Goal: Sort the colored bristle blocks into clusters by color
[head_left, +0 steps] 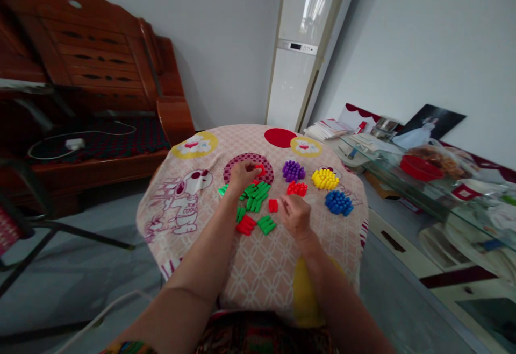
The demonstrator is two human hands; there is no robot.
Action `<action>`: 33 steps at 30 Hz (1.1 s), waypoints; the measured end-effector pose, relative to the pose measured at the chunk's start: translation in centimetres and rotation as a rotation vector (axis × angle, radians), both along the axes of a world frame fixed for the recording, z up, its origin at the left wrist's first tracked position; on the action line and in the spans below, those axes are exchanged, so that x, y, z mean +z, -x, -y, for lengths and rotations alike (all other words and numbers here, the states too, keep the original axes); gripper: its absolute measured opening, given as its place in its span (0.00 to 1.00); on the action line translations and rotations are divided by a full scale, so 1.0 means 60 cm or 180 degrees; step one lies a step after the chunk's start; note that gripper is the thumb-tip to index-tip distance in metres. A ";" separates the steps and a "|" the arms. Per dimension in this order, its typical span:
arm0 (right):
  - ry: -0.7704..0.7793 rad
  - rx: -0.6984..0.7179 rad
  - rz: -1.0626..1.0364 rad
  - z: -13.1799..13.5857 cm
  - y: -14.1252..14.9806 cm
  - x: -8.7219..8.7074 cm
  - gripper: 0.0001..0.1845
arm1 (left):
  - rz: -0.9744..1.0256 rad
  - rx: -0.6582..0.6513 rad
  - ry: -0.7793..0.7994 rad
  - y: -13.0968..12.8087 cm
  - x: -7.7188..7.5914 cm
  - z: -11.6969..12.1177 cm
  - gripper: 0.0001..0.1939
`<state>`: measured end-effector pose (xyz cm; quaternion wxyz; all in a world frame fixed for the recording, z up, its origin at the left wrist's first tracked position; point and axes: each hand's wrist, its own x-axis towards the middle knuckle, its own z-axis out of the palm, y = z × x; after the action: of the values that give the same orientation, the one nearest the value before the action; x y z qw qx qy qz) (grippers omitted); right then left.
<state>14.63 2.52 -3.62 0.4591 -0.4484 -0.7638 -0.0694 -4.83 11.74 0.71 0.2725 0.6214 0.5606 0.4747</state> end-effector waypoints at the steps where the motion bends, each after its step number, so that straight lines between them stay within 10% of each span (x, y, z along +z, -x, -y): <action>1: 0.0019 0.0265 0.0263 0.012 0.020 0.004 0.14 | 0.0192 0.0035 0.0046 0.005 -0.002 -0.001 0.11; 9: 0.0302 0.1193 0.1721 0.050 0.088 0.004 0.13 | 0.0698 0.0171 0.0232 0.011 -0.010 -0.002 0.11; 21: -0.0306 -0.0447 -0.0475 -0.011 -0.048 0.011 0.11 | 0.0556 0.0205 0.0317 0.007 0.002 0.004 0.08; 33: 0.0471 -0.1105 0.0432 -0.031 -0.113 -0.017 0.14 | 0.0549 0.0057 0.0251 0.008 -0.031 -0.015 0.13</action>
<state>21.38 4.35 -4.62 0.3535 -0.6001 -0.7073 -0.1212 -5.31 12.67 -1.13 0.3398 0.5619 0.5588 0.5065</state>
